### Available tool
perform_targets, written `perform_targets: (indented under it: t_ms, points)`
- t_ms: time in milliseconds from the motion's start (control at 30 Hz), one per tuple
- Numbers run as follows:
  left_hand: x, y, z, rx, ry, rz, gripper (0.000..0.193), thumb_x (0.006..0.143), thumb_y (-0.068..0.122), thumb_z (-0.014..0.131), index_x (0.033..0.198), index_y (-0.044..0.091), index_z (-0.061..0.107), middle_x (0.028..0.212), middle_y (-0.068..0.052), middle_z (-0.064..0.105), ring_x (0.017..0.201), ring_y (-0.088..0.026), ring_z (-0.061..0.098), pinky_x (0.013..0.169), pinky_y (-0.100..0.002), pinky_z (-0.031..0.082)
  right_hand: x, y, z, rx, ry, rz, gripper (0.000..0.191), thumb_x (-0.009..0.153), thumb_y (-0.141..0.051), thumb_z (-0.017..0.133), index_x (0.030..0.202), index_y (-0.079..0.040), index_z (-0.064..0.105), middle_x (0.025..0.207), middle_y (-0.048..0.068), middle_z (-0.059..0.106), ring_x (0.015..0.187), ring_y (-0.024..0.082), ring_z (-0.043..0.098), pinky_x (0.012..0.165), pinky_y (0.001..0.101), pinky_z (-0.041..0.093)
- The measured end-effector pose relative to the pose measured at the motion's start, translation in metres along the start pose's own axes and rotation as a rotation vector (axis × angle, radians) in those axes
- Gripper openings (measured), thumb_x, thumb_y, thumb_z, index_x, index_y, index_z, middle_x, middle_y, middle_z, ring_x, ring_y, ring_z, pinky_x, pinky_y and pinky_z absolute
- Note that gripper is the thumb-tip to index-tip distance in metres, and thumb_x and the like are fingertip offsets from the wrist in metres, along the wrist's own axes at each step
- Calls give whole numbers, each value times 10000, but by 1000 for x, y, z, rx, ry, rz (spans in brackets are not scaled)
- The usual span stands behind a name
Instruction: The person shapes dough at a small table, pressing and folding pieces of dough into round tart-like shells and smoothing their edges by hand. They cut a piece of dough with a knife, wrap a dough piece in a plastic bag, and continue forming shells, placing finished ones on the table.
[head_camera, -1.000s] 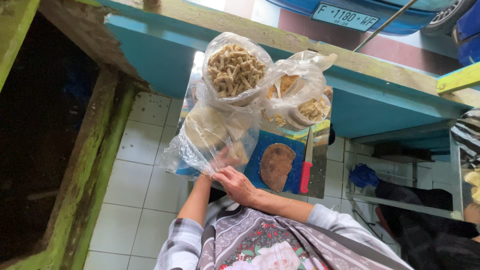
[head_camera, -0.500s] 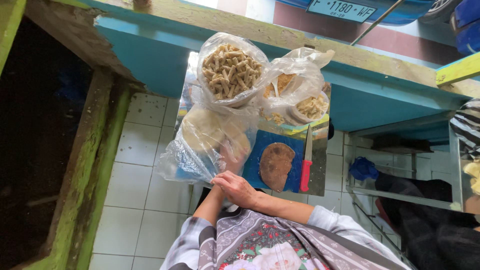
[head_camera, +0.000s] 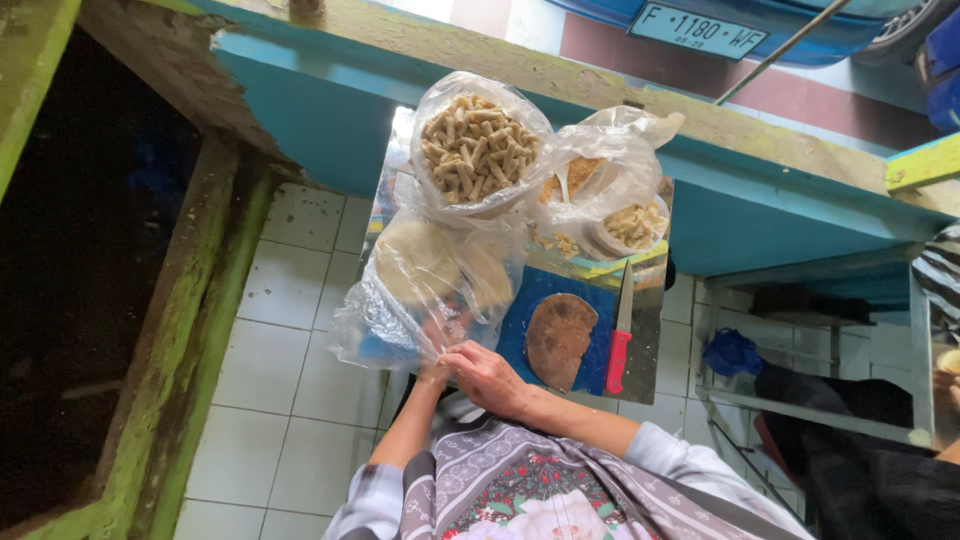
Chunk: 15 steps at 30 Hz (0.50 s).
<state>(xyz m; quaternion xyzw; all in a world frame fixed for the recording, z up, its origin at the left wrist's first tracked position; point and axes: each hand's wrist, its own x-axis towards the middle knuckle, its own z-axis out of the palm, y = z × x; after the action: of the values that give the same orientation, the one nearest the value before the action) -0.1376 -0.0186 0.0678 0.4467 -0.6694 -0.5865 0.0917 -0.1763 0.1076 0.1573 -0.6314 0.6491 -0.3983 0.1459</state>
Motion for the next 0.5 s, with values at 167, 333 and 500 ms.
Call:
perform_targets:
  t_ms: [167,333,500]
  points:
    - [11,-15,-55,901,837,595,581,935,252,713,1410,-25,525,1339,-235,612,1221,-372,579,1104,-527,419,11,-6,-3,6,-53,18,292,902,15,650,1186,-52,641,1118,127,655,1048,331,665,860,403,567]
    - [55,-3,-65,249,540,401,810,979,310,731,1553,-124,360,1530,-355,426,1396,-489,388,1151,-538,285,29,-10,-11,-38,-66,-71,350,869,-233,779,1146,-64,648,1068,136,650,993,349,643,838,442,535]
    - [60,19,-58,281,605,235,898,869,435,770,1505,-79,400,1472,-303,477,1367,-446,424,1156,-535,314,52,17,-18,-91,103,86,267,907,-254,768,1094,-83,683,1091,139,660,1017,342,653,862,422,545]
